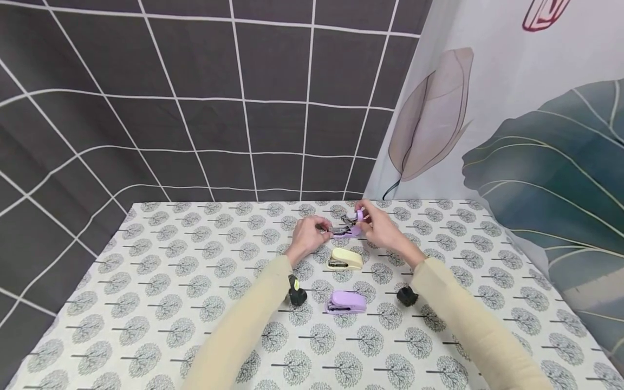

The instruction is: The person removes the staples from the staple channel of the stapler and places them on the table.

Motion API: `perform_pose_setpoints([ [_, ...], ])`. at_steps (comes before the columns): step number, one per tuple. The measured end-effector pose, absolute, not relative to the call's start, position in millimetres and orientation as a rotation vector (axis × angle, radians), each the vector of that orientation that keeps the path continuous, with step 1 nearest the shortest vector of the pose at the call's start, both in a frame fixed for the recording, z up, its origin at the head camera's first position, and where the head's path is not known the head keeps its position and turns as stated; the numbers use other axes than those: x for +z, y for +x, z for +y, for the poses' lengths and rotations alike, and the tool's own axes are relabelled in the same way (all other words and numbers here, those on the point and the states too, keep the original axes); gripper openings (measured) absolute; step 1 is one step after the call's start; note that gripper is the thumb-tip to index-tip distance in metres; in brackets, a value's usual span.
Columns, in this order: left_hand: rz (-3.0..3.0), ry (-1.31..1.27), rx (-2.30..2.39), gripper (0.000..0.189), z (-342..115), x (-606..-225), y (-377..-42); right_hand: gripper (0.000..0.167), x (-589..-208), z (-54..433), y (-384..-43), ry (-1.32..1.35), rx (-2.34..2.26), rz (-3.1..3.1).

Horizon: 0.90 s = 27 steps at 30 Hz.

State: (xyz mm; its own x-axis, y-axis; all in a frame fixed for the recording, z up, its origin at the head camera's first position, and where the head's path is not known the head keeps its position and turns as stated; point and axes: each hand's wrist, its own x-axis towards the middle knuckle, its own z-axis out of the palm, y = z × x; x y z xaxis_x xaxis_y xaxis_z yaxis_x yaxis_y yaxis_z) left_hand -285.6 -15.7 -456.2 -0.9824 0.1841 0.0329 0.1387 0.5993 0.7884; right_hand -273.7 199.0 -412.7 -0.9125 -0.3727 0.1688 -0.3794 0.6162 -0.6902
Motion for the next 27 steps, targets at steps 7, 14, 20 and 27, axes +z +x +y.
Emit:
perform_pose_setpoints([
  [7, 2.786, 0.294, 1.349, 0.024, -16, -455, -287, 0.034, -417, 210, -273, 0.559, 1.376, -2.799],
  [14, 2.782, 0.28, 1.347, 0.025, -15, -453, -286, 0.032, -424, 221, -274, 0.46, 1.677, -2.738],
  [20, 2.8, 0.294, 1.331, 0.024, -14, -454, -287, 0.032, -430, 227, -274, 0.397, 1.877, -2.67],
  [27, 2.801, 0.28, 1.315, 0.025, -15, -456, -286, 0.033, -437, 231, -275, 0.301, 1.991, -2.651],
])
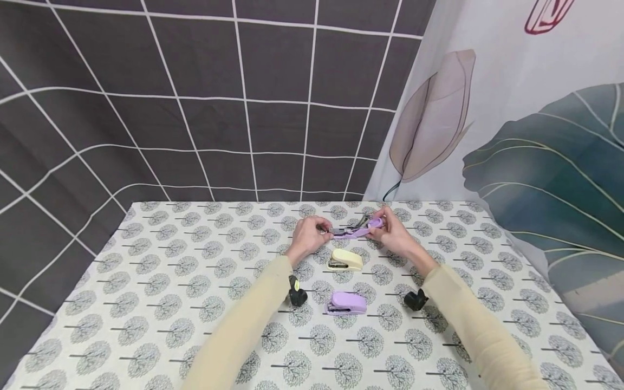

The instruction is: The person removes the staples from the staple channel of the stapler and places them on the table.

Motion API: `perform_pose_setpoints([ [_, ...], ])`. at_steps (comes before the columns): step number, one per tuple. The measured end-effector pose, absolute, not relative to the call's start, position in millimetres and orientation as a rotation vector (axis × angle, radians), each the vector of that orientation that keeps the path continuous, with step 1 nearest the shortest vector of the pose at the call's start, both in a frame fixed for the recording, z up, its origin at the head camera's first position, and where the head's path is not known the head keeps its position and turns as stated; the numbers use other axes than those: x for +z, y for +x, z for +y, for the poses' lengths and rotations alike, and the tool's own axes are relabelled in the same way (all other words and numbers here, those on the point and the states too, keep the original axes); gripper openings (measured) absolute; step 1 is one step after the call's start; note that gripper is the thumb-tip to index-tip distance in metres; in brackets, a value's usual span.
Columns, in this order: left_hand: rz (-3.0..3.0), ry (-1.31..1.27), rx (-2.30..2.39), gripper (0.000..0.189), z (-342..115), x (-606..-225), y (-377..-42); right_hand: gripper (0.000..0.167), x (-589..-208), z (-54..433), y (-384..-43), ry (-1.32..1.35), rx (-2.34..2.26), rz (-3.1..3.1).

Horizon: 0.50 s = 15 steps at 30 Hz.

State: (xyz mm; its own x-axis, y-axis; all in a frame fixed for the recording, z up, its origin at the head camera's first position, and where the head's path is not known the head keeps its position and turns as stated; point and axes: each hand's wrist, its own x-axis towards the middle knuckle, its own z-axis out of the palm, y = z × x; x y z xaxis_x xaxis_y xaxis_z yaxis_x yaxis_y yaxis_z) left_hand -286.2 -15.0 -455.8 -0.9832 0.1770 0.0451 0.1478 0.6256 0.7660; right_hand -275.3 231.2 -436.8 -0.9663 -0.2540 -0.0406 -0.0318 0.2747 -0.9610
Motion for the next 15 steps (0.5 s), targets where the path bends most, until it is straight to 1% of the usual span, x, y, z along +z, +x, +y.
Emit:
perform_pose_setpoints([
  [7, 2.811, 0.287, 1.317, 0.025, -17, -457, -288, 0.034, -438, 230, -277, -0.252, -1.789, 2.328],
  [9, 2.816, 0.303, 1.31, 0.024, -18, -457, -288, 0.039, -436, 231, -275, -0.231, -1.717, 2.37],
  [13, 2.814, 0.331, 1.304, 0.024, -19, -457, -287, 0.057, -421, 231, -264, -0.192, -1.541, 2.539],
  [15, 2.809, 0.332, 1.311, 0.024, -19, -457, -287, 0.06, -411, 227, -260, -0.187, -1.538, 2.668],
])
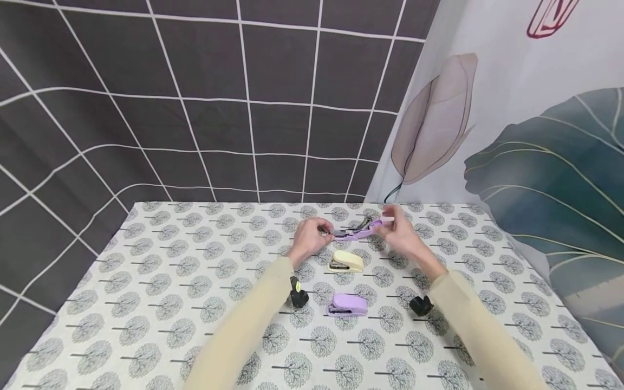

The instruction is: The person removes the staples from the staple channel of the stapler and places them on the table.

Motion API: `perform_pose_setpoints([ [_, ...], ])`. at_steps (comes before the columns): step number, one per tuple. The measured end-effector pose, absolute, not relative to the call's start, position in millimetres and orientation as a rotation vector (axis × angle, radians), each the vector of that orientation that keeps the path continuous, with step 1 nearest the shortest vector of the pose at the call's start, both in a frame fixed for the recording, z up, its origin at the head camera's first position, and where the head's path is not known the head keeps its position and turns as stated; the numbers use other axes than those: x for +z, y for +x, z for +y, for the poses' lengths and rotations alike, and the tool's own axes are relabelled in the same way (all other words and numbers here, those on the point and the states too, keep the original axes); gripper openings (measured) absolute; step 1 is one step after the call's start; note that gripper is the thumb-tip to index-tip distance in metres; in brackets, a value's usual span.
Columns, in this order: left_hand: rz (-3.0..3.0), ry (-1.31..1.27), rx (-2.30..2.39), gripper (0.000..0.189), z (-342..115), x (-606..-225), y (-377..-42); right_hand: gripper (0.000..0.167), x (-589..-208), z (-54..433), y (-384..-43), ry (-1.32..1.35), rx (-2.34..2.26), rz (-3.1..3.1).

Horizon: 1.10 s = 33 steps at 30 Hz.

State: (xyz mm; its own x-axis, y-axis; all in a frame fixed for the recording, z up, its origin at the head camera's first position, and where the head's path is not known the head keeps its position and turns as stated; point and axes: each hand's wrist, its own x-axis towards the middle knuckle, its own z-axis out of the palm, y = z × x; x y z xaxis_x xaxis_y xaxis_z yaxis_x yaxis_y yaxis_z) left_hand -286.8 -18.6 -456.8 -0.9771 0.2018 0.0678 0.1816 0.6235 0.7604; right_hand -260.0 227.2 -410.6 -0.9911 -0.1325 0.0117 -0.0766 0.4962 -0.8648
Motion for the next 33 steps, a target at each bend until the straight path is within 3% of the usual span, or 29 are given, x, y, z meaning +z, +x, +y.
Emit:
perform_pose_setpoints([
  [5, 2.799, 0.308, 1.319, 0.025, -17, -457, -287, 0.042, -392, 210, -254, -0.313, -1.59, 2.917],
  [11, 2.8, 0.329, 1.319, 0.025, -18, -457, -286, 0.029, -396, 192, -252, -0.331, -1.696, 2.605],
  [33, 2.873, 0.382, 1.247, 0.022, -18, -457, -290, 0.028, -419, 159, -272, -0.088, -1.584, 2.285],
])
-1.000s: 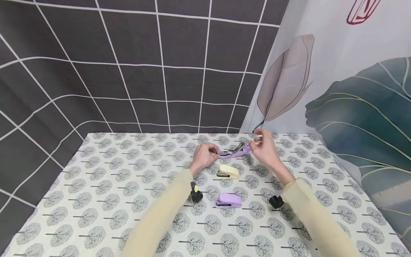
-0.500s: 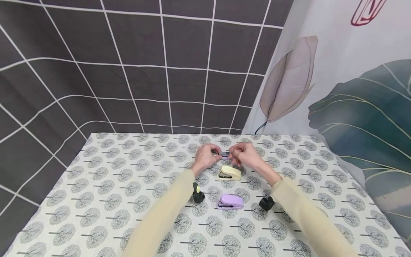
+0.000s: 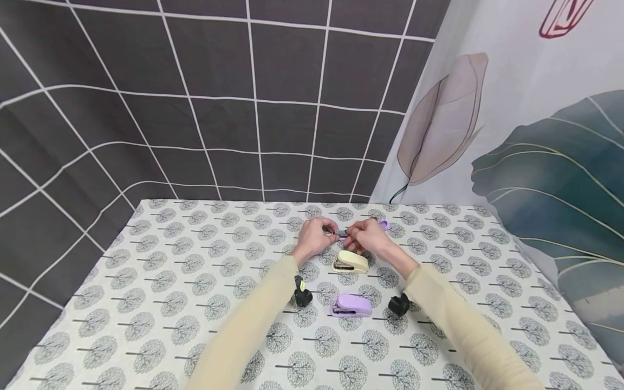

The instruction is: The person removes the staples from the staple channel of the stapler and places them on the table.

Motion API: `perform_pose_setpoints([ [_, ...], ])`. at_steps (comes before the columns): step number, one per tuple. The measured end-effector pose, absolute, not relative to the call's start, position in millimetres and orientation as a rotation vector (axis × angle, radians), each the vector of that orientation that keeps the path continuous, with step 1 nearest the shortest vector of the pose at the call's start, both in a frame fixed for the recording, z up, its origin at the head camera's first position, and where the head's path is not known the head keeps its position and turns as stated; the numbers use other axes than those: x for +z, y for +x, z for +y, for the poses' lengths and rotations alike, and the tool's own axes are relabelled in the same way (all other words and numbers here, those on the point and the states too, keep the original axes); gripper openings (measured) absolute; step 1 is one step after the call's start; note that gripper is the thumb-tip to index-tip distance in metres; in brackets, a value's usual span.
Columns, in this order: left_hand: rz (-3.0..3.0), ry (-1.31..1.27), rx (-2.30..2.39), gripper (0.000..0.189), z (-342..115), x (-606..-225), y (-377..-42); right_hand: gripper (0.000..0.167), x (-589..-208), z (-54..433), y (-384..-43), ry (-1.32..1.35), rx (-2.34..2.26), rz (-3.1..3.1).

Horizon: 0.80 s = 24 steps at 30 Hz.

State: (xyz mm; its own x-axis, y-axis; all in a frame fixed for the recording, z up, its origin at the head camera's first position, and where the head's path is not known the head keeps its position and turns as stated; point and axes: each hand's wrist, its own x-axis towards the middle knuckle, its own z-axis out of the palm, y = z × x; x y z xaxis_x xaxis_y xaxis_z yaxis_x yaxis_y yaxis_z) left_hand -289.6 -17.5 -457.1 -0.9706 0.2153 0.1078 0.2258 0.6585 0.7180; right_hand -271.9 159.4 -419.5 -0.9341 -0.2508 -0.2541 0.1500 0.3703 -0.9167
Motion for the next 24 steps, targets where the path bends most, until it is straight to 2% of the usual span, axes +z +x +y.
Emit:
perform_pose_setpoints([
  [18, -2.836, -0.36, -1.29, 0.024, -16, -456, -287, 0.024, -425, 153, -269, -0.005, -1.702, 2.2],
  [24, -2.843, -0.343, -1.281, 0.024, -16, -455, -286, 0.018, -426, 145, -270, 0.015, -1.652, 2.313],
])
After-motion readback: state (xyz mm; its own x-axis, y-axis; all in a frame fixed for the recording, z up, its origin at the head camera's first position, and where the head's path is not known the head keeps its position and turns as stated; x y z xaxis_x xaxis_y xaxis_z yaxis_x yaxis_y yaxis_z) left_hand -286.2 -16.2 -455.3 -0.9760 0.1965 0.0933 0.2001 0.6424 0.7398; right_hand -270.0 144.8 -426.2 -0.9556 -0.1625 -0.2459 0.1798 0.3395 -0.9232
